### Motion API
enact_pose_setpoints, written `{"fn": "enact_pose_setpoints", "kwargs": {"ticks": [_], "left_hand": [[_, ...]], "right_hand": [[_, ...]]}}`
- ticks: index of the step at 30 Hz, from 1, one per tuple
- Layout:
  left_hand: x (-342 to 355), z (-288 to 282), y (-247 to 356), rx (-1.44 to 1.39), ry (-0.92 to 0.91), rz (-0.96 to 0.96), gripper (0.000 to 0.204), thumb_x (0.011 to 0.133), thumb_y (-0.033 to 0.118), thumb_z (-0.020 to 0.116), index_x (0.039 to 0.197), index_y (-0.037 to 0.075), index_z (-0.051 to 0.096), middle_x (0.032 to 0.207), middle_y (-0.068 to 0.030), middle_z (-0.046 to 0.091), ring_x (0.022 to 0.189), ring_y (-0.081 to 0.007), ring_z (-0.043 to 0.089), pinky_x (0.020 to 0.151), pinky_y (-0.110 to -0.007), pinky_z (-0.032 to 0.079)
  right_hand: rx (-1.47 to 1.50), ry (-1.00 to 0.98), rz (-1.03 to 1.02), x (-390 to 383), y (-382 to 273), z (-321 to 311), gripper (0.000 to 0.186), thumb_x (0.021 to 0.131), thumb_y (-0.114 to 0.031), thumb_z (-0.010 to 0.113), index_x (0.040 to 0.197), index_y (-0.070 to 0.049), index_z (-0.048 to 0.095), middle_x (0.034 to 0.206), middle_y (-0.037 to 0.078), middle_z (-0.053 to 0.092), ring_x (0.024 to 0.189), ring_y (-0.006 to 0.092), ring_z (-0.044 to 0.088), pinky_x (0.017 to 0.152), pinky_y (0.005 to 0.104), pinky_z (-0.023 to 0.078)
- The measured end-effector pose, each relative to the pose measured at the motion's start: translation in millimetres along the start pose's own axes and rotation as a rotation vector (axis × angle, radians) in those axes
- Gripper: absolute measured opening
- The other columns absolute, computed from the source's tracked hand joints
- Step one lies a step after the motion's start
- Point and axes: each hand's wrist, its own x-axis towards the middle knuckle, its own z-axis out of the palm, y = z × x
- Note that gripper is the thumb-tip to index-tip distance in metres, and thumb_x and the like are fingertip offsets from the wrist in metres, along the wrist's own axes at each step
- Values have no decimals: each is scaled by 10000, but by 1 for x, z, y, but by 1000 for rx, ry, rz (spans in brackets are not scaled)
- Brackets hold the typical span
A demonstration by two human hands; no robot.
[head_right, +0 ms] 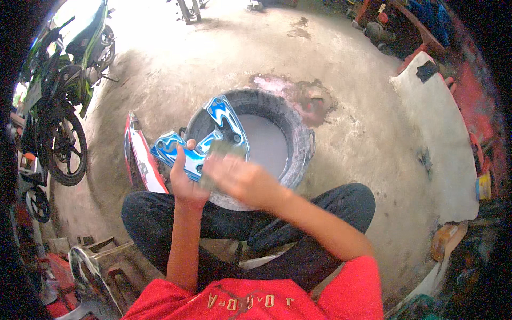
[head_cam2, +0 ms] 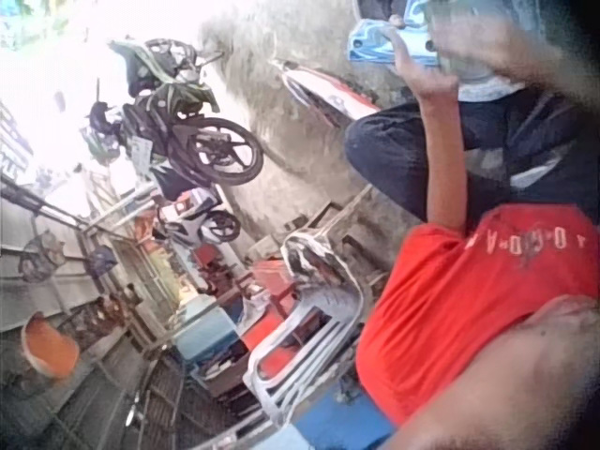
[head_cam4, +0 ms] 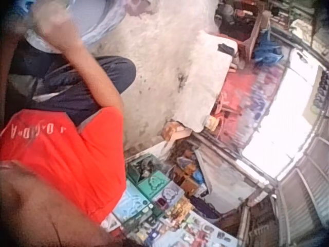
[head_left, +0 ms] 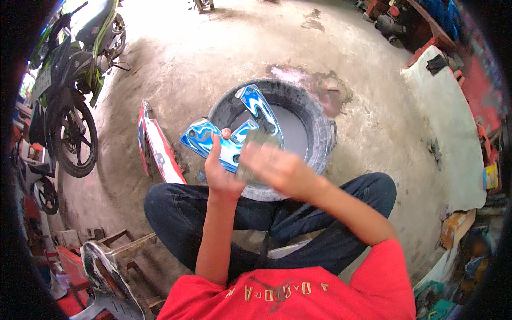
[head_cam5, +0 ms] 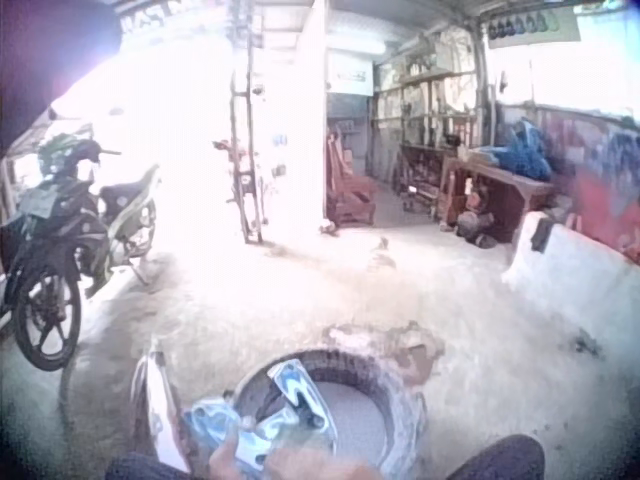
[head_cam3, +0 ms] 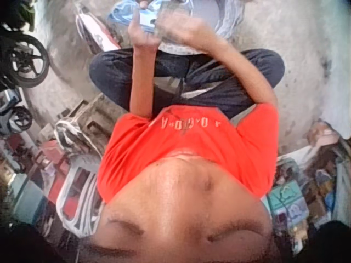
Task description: The person sands a blue and white motorcycle fairing piece using a sanding block, frequently dipping the piece and the block into a basin of water.
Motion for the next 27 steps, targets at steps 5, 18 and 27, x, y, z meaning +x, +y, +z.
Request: {"fn": "enact_pose_setpoints", "kwargs": {"ticks": [5, 18, 27], "left_hand": [[-3, 16, 1, 46, 114, 30, 287, 1084, 377, 452, 1111, 100, 525, 1168, -219, 641, 1126, -363, 626, 981, -506, 498], [-4, -3, 2, -8, -108, 10, 270, 1089, 350, 448, 1089, 91, 522, 1189, -240, 626, 1121, -357, 637, 959, -496, 525], [-4, 3, 10, 105, -100, -99, 257, 1092, 364, 444, 1064, 120, 518, 1145, -185, 635, 1122, -324, 625, 964, -478, 512]], "right_hand": [[-89, 4, 115, -1, 11, 1, 460, 870, -89, 564, 1319, 11, 588, 1278, 206, 657, 1106, 314, 683, 952, 417, 553], [99, -67, 38, 0, -3, -4, 479, 876, -48, 602, 1354, -20, 597, 1406, 198, 592, 1277, 326, 605, 1055, 425, 505], [59, -85, -50, -4, -6, -9, 468, 924, -134, 564, 1390, -105, 592, 1459, 109, 568, 1360, 341, 532, 1105, 442, 477]]}}
